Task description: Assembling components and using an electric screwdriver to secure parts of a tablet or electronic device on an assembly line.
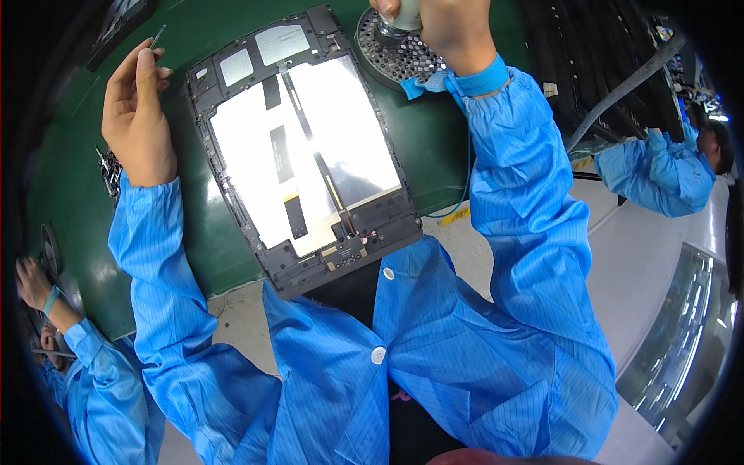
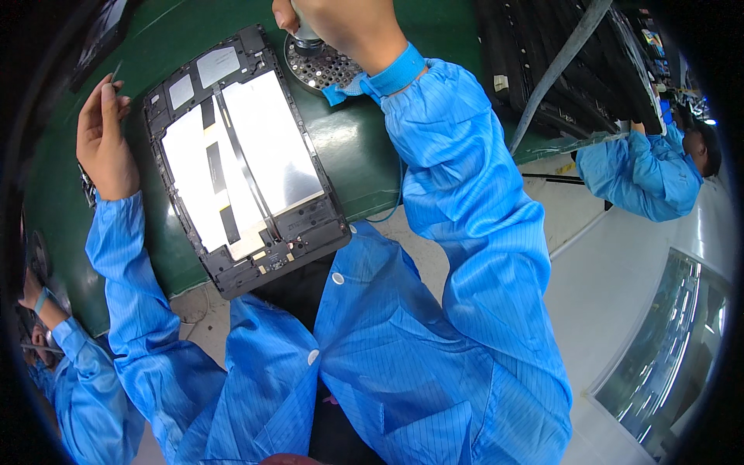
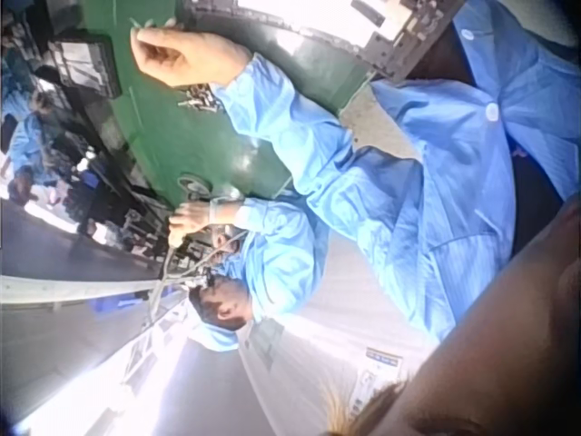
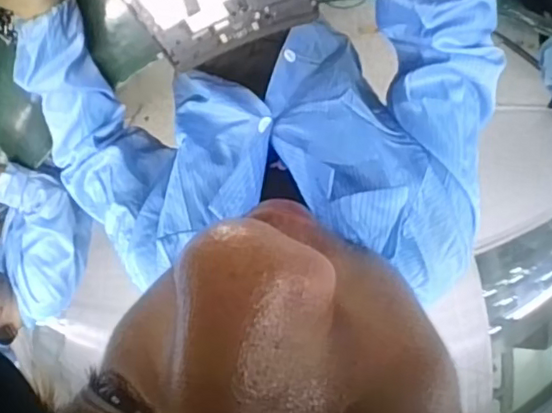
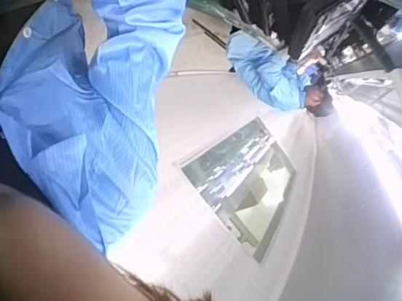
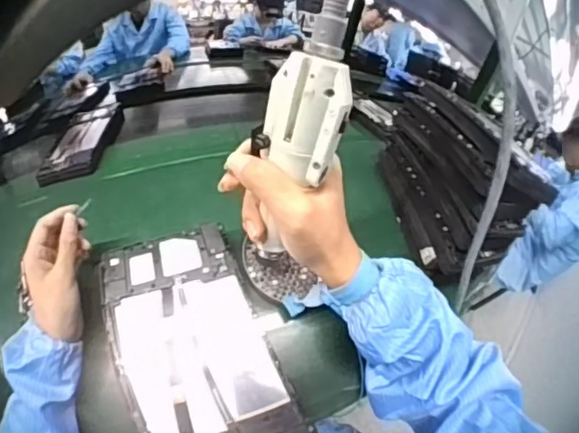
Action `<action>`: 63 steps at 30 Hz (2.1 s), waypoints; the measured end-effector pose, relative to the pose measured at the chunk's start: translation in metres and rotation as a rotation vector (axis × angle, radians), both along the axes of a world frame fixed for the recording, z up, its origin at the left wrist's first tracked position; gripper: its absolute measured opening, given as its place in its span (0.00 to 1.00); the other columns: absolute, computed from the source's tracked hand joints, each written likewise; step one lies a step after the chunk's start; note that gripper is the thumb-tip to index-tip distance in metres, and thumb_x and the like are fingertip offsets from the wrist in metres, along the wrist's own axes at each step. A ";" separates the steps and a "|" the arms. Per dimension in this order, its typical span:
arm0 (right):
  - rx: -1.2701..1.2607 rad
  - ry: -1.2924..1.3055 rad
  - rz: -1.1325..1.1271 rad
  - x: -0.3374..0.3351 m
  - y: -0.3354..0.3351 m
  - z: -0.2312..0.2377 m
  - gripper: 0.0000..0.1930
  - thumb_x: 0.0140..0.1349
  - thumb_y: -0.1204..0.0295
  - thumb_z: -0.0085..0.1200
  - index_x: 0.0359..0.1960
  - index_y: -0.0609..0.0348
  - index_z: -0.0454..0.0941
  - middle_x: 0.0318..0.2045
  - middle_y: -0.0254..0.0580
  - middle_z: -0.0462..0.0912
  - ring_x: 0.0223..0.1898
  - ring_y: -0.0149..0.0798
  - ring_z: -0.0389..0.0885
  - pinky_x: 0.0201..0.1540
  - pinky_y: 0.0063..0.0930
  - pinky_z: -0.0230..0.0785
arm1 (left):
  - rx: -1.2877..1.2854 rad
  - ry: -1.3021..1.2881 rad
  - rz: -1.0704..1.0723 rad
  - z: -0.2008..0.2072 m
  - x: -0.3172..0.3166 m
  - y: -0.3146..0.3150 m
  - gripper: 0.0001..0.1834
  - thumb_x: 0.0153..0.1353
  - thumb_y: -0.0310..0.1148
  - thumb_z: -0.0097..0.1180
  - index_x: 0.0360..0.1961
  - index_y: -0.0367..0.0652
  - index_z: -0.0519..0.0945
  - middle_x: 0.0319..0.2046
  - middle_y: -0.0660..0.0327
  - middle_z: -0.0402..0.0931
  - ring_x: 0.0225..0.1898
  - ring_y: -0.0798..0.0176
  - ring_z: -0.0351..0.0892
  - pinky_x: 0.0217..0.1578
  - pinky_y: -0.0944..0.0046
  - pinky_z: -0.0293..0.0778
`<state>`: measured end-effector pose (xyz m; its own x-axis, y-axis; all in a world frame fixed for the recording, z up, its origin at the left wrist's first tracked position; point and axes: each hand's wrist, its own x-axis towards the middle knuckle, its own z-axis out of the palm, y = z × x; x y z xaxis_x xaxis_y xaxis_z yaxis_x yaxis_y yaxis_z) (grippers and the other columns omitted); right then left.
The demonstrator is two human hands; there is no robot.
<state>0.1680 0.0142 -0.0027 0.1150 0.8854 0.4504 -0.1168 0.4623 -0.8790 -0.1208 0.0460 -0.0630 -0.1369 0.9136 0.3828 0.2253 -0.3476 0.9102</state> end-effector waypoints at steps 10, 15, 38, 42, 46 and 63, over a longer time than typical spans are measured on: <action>-0.012 0.043 -0.016 -0.001 -0.007 0.011 0.07 0.67 0.75 0.56 0.39 0.69 0.80 0.27 0.46 0.85 0.14 0.30 0.75 0.16 0.24 0.67 | 0.003 0.002 -0.101 0.000 -0.007 -0.001 0.18 0.74 0.37 0.60 0.57 0.36 0.82 0.49 0.57 0.85 0.46 0.69 0.81 0.51 0.68 0.77; 0.051 0.025 -0.041 0.006 -0.012 0.025 0.10 0.67 0.73 0.55 0.40 0.72 0.80 0.26 0.47 0.84 0.13 0.31 0.73 0.15 0.25 0.67 | -0.156 0.138 -0.301 0.009 -0.031 0.001 0.17 0.72 0.35 0.62 0.55 0.35 0.83 0.49 0.57 0.86 0.50 0.66 0.82 0.55 0.66 0.73; 0.053 -0.031 -0.008 0.011 -0.011 0.023 0.13 0.68 0.69 0.52 0.37 0.72 0.77 0.16 0.41 0.76 0.11 0.30 0.69 0.15 0.22 0.65 | -0.220 0.264 -0.437 0.009 -0.032 0.009 0.14 0.67 0.31 0.66 0.50 0.36 0.88 0.48 0.59 0.86 0.51 0.67 0.83 0.57 0.68 0.74; 0.055 0.002 -0.026 0.016 -0.012 0.024 0.13 0.68 0.70 0.52 0.38 0.73 0.77 0.19 0.43 0.79 0.12 0.30 0.71 0.15 0.23 0.66 | -0.222 0.225 -0.406 0.005 -0.026 0.009 0.13 0.67 0.29 0.67 0.49 0.34 0.87 0.46 0.60 0.86 0.50 0.67 0.83 0.55 0.68 0.75; 0.069 0.005 -0.035 0.008 -0.013 0.028 0.10 0.66 0.72 0.56 0.38 0.72 0.80 0.25 0.45 0.84 0.13 0.29 0.74 0.14 0.23 0.66 | -0.065 0.276 -0.398 0.000 -0.042 0.010 0.10 0.67 0.28 0.66 0.45 0.33 0.86 0.49 0.61 0.80 0.48 0.69 0.80 0.52 0.70 0.73; 0.126 0.096 -0.077 0.029 -0.016 0.041 0.09 0.66 0.73 0.57 0.37 0.69 0.83 0.27 0.44 0.85 0.15 0.30 0.77 0.15 0.22 0.66 | 0.410 0.732 -0.774 0.045 0.151 0.005 0.11 0.60 0.36 0.69 0.40 0.41 0.89 0.37 0.58 0.85 0.40 0.53 0.82 0.39 0.55 0.74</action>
